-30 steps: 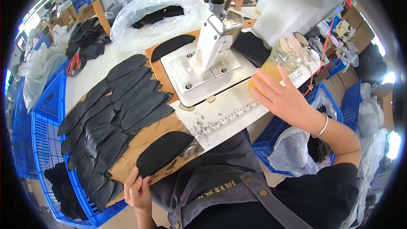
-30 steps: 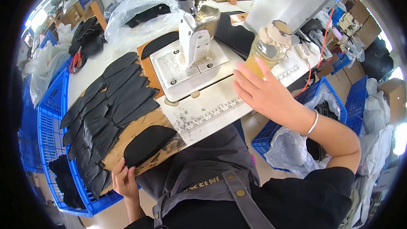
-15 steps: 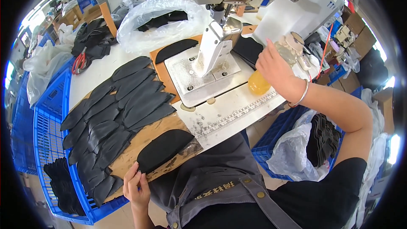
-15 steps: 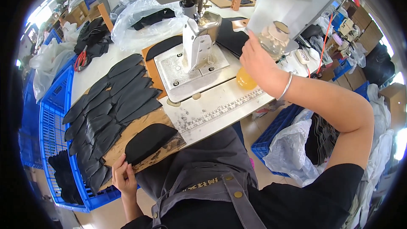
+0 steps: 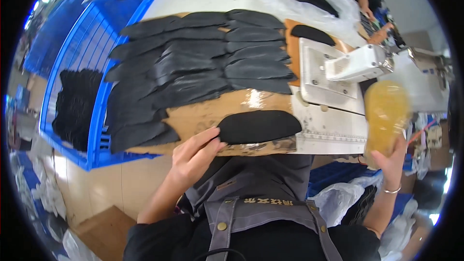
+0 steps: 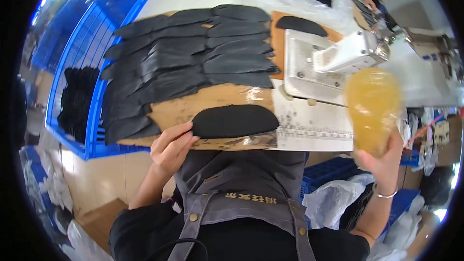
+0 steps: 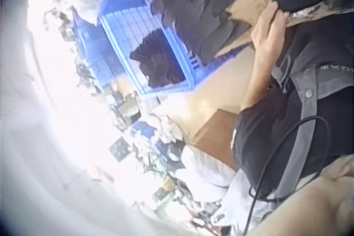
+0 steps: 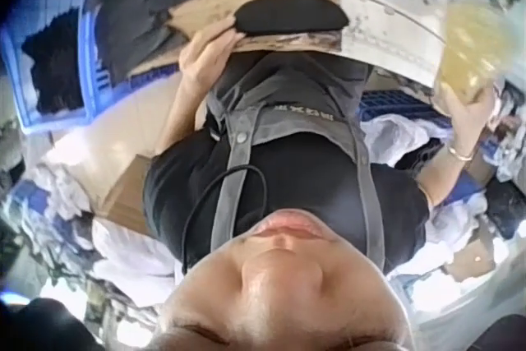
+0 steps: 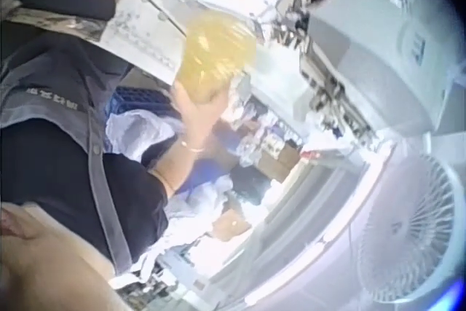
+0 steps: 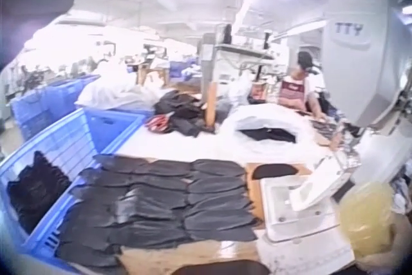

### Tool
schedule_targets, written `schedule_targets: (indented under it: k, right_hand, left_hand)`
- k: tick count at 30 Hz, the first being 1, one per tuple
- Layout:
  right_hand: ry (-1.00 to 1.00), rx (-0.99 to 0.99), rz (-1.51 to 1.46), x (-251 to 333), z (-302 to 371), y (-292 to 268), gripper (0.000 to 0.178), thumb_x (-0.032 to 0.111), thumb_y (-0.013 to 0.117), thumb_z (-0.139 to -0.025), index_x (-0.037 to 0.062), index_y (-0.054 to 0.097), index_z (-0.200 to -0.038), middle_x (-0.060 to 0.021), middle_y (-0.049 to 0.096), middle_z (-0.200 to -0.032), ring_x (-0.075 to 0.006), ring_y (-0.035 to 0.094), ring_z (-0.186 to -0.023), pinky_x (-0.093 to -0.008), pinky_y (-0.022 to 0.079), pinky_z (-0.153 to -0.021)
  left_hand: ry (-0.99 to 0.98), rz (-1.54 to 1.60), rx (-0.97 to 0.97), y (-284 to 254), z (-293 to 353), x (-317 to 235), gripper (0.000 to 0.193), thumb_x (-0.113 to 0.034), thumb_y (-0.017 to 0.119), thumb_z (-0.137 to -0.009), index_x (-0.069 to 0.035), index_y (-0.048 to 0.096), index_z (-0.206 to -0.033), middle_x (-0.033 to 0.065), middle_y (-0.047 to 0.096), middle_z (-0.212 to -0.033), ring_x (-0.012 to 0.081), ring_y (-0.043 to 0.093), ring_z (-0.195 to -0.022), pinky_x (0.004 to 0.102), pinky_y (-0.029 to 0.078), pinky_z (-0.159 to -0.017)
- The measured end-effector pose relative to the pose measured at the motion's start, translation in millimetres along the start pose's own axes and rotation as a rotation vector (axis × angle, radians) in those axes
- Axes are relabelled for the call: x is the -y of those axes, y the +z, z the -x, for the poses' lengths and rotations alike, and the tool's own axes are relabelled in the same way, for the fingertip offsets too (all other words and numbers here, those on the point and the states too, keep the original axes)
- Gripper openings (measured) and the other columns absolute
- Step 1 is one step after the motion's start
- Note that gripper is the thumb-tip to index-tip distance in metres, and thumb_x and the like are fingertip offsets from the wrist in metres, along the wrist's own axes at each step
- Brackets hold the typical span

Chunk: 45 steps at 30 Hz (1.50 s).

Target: Applying glue to black shoe components using a glue bottle.

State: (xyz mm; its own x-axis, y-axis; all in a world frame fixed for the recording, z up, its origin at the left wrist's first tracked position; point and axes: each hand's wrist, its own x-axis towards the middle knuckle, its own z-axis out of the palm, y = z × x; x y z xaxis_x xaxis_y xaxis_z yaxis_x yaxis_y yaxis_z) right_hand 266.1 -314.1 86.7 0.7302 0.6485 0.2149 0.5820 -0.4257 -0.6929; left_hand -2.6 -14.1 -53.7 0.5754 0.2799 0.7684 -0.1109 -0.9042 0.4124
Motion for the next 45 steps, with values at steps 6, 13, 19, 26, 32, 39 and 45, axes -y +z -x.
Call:
schedule_targets:
  k: [6, 13, 19, 26, 32, 39, 45]
  right_hand:
    - [-0.188, 0.191, -1.23, 58, -29, 111, 0.092, 0.059, 0.066, -0.07, 0.0001, 0.031, -0.132, -0.0149, 0.049, -0.108, -0.025, 0.056, -0.087, -0.039, 0.049, -0.081]
    - [-0.256, 0.328, -1.175, 110, -52, 188, 0.07, 0.037, 0.066, -0.079, -0.0032, 0.036, -0.129, -0.0204, 0.055, -0.111, -0.025, 0.059, -0.096, -0.0352, 0.051, -0.081]
    - [-0.377, 0.315, -0.904, 129, -52, 207, 0.078, 0.035, 0.072, -0.073, -0.0024, 0.034, -0.13, -0.0201, 0.054, -0.11, -0.0277, 0.058, -0.097, -0.0398, 0.049, -0.085]
    - [-0.423, 0.316, -0.957, 131, -55, 224, 0.065, 0.021, 0.074, -0.074, -0.0057, 0.04, -0.123, -0.0216, 0.055, -0.111, -0.0288, 0.059, -0.098, -0.0396, 0.05, -0.085]
    - [-0.473, 0.307, -0.872, 124, -52, 230, 0.07, 0.028, 0.075, -0.073, -0.0044, 0.039, -0.124, -0.0227, 0.05, -0.113, -0.0286, 0.057, -0.1, -0.0396, 0.05, -0.084]
    - [-0.596, 0.492, -0.815, 124, -61, 229, 0.075, 0.027, 0.08, -0.066, -0.001, 0.041, -0.124, -0.0181, 0.049, -0.116, -0.0268, 0.053, -0.106, -0.0397, 0.045, -0.09]
    - [-0.412, 0.588, -0.667, 128, -59, 226, 0.095, 0.033, 0.079, -0.064, 0.0068, 0.023, -0.136, -0.0168, 0.05, -0.112, -0.0291, 0.055, -0.103, -0.0422, 0.045, -0.089]
  left_hand:
    - [0.105, -0.167, -0.006, -9, 10, 6, 0.02, -0.004, 0.07, -0.068, -0.001, 0.064, -0.087, 0.0137, 0.064, -0.096, 0.0254, 0.066, -0.081, 0.0298, 0.055, -0.065]
    - [0.14, -0.181, 0.002, -7, 15, 10, 0.026, -0.001, 0.064, -0.067, -0.001, 0.066, -0.093, 0.0133, 0.065, -0.098, 0.0266, 0.065, -0.088, 0.0339, 0.054, -0.075]
    - [0.142, -0.187, 0.009, -7, 18, 14, 0.026, -0.004, 0.063, -0.068, -0.001, 0.066, -0.094, 0.0139, 0.065, -0.101, 0.0258, 0.065, -0.091, 0.0334, 0.054, -0.078]
    - [0.066, -0.206, -0.013, -7, 19, 11, 0.028, -0.008, 0.063, -0.071, -0.003, 0.064, -0.099, 0.0111, 0.064, -0.103, 0.023, 0.064, -0.091, 0.0323, 0.052, -0.079]
    - [0.061, -0.185, -0.014, -9, 23, 9, 0.029, -0.01, 0.062, -0.074, -0.003, 0.062, -0.102, 0.01, 0.063, -0.104, 0.022, 0.063, -0.093, 0.0317, 0.05, -0.081]
    - [0.095, -0.207, 0.076, -14, 20, 12, 0.032, -0.013, 0.059, -0.073, -0.006, 0.056, -0.104, 0.0105, 0.058, -0.108, 0.0216, 0.06, -0.095, 0.0318, 0.048, -0.083]
    - [0.094, -0.205, 0.163, -16, 16, 12, 0.034, -0.015, 0.058, -0.071, -0.01, 0.051, -0.105, 0.012, 0.055, -0.111, 0.0188, 0.056, -0.088, 0.0298, 0.045, -0.078]
